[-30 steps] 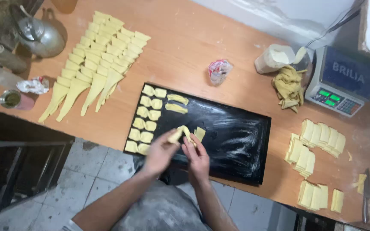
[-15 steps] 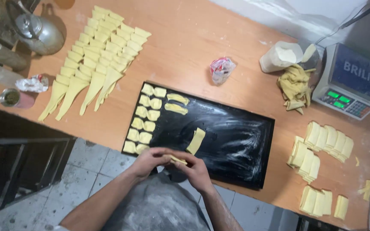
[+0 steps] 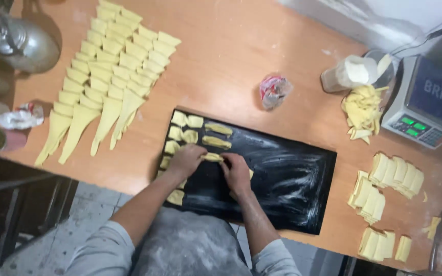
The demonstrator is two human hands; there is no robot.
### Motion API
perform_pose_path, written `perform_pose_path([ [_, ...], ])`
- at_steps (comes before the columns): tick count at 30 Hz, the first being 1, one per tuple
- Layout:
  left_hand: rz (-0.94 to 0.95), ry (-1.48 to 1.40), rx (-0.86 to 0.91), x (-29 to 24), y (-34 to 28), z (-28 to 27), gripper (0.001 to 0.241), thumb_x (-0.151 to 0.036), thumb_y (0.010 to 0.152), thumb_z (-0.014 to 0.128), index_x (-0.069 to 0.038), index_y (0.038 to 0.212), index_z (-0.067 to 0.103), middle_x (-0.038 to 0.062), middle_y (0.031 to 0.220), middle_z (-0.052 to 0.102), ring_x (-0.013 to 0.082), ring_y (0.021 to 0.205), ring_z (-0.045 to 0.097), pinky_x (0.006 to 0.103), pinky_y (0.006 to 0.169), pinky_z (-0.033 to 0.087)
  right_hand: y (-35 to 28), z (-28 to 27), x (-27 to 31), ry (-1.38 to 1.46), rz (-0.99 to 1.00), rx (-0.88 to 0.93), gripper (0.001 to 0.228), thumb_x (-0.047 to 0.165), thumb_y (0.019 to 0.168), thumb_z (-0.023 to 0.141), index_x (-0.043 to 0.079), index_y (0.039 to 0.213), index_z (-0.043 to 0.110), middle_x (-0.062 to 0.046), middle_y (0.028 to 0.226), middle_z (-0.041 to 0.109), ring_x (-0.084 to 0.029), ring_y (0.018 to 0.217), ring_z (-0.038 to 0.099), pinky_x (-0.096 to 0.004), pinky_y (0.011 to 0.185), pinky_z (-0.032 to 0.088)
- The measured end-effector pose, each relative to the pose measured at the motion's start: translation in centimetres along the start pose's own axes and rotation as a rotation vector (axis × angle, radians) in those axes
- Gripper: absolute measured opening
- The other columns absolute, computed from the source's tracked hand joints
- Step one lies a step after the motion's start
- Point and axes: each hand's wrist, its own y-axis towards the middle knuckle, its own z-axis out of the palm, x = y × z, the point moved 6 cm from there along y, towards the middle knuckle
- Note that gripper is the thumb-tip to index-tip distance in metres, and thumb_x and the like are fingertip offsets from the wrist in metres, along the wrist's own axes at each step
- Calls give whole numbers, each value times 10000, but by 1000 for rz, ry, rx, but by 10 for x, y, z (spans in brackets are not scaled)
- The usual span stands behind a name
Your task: Shaping and folding dough into specific pastry forms on a baking tray.
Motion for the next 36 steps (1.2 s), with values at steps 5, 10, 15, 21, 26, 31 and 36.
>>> perform_pose_path([
  [5, 197, 140, -49, -12, -1, -21, 163, -243, 825, 735, -141, 950, 763, 26, 1033, 727, 255, 1047, 636, 430, 913, 495, -2, -5, 6, -159, 2, -16, 178, 146, 838, 783, 135, 1015, 770, -42, 1083, 701, -284, 1031, 638, -401, 892, 533],
  [10, 212, 225, -9, -21, 7, -31, 227, -295, 794, 761, -161, 977, 772, 2, 980, 725, 237, 1035, 637, 428, 938, 469, 2, -14, 7, -271, 49, 56, 160, 172, 857, 786, 156, 1015, 792, -23, 1046, 698, -261, 1000, 639, -419, 857, 510],
  [15, -7, 270, 190, -44, 5, -49, 625, -317, 776, 794, -161, 1357, 630, 90, 953, 707, 263, 995, 642, 439, 955, 455, -13, -48, -14, -249, 283, 104, 484, 220, 797, 791, 148, 1268, 708, -68, 1105, 682, -292, 1049, 634, -421, 906, 526],
  [21, 42, 184, -117, -39, -42, -48, 489, -232, 822, 758, -100, 1277, 640, 127, 1085, 709, 332, 1052, 634, 489, 939, 458, -58, -67, -30, -288, 159, -4, 302, 271, 882, 773, 119, 1139, 721, -77, 1173, 697, -312, 1070, 650, -429, 865, 546],
  [26, -53, -19, 66, -85, -82, -28, 442, -245, 861, 732, -139, 1283, 655, 115, 1195, 668, 326, 1138, 627, 449, 1005, 493, -83, -81, -20, -335, 144, -79, 314, 299, 852, 794, 93, 1069, 697, -116, 1086, 704, -322, 1032, 657, -428, 871, 541],
  [31, -42, -336, 193, -115, -101, 35, 654, -251, 817, 832, -11, 1363, 562, 183, 1392, 546, 348, 1271, 507, 454, 1015, 444, -123, -75, -24, 16, 446, 124, 350, 336, 979, 731, 54, 1156, 620, -160, 971, 747, -250, 908, 749, -346, 765, 570],
  [36, -727, -1162, 369, -104, -120, 95, 517, -265, 849, 802, 36, 1249, 674, 139, 1089, 744, 198, 987, 697, 324, 873, 561, -153, -77, -24, 883, 609, 102, 352, 241, 948, 652, 113, 1275, 623, -95, 1035, 737, -149, 896, 728, -311, 775, 613],
])
